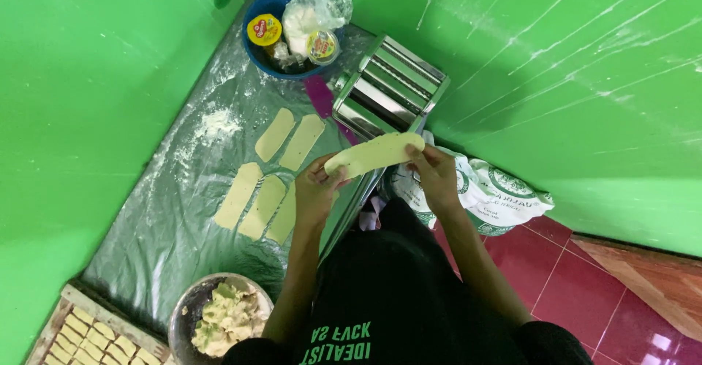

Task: Flattening dough with a roller, cutting it into strips, and rolling them with filling

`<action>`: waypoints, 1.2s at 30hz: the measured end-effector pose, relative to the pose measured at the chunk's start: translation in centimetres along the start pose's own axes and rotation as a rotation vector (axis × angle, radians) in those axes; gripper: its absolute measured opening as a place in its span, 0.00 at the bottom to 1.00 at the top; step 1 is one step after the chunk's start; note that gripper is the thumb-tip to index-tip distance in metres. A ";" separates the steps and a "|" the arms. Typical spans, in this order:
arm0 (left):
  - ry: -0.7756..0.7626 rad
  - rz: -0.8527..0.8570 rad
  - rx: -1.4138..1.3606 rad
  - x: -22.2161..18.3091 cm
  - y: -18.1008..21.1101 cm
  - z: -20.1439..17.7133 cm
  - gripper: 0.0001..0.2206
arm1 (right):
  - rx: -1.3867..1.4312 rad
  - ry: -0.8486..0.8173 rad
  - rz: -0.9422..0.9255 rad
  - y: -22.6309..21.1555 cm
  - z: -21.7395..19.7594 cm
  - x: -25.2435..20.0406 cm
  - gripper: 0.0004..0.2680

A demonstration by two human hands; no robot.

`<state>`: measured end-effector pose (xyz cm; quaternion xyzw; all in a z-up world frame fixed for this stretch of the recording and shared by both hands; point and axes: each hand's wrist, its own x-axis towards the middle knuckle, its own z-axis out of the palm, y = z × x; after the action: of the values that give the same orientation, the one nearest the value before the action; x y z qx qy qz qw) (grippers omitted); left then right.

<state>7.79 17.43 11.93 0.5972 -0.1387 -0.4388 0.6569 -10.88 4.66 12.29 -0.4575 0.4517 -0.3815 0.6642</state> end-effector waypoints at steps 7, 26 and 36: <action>-0.063 -0.115 -0.201 -0.6 -1.8 2.5 0.15 | -0.363 0.043 -0.568 -0.6 1.7 -0.7 0.02; -0.197 -0.126 -0.292 -1.2 -2.7 3.3 0.17 | -0.684 -0.062 -1.038 -0.3 3.5 -2.4 0.12; -0.182 -0.147 -0.249 -0.7 -4.1 3.0 0.18 | -0.736 -0.107 -1.058 0.9 3.1 -2.2 0.13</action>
<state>3.58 16.42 9.22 0.4773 -0.0982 -0.5518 0.6768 -8.54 7.75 12.53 -0.8345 0.2327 -0.4542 0.2075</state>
